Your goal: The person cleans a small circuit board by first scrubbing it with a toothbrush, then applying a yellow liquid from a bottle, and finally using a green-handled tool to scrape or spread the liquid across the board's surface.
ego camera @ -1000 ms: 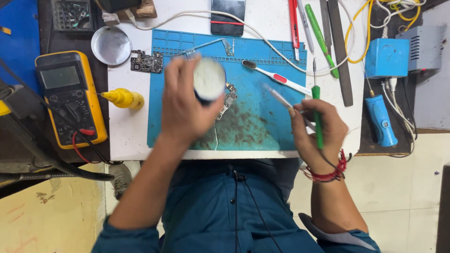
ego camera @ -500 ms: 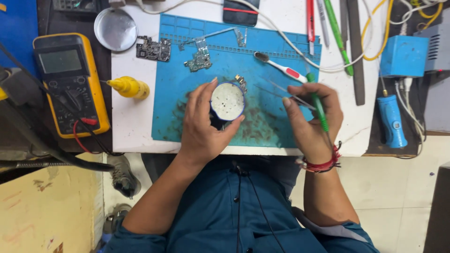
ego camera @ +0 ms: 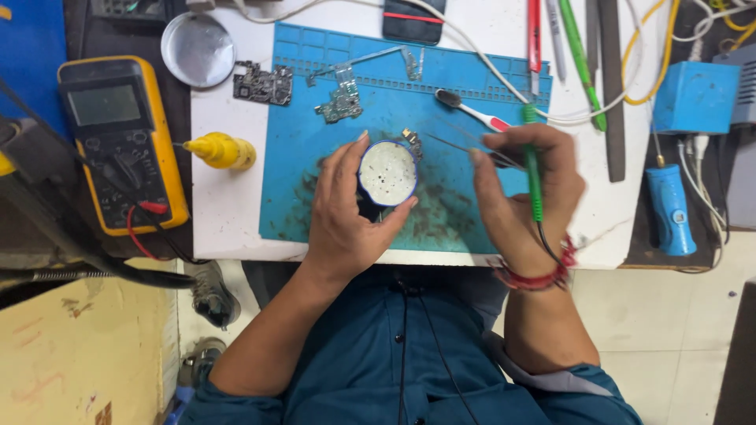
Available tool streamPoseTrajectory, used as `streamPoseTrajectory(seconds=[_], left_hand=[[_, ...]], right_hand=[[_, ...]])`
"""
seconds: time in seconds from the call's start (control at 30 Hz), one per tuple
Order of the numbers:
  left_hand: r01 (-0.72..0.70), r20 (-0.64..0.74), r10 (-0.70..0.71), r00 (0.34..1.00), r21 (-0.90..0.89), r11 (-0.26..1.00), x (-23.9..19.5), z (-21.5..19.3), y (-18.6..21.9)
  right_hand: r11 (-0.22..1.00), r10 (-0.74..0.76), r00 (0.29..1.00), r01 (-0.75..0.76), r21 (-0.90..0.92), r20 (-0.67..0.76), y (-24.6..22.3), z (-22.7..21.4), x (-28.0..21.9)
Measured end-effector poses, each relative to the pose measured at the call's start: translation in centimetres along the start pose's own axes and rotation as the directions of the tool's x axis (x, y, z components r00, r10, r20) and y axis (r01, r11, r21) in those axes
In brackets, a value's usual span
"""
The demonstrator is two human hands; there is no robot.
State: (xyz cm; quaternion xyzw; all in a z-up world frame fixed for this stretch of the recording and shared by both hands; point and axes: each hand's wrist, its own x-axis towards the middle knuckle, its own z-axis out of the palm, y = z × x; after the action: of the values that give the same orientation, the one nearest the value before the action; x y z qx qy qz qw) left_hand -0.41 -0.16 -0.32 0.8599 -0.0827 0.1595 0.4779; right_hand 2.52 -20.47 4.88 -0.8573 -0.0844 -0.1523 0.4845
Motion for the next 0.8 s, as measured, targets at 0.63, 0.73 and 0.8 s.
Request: streamPoseTrajectory(seconds=[0.63,0.73,0.8], left_hand=[[0.026,0.013,-0.025,1.0,-0.049,0.998,-0.1,0.0,-0.2],[0.026,0.008,-0.025,1.0,-0.03,0.999,0.0,0.1,-0.1],[0.029,0.013,-0.028,1.0,-0.046,0.999,0.0,0.0,-0.1]], right_hand=[[0.96,0.119,0.986,-0.145,0.24,0.118,3.4,0.6,0.6],[0.93,0.248,0.967,-0.256,0.264,0.063,3.4,0.7,0.6],[0.883,0.311,0.949,-0.31,0.353,0.055,3.3,0.8,0.3]])
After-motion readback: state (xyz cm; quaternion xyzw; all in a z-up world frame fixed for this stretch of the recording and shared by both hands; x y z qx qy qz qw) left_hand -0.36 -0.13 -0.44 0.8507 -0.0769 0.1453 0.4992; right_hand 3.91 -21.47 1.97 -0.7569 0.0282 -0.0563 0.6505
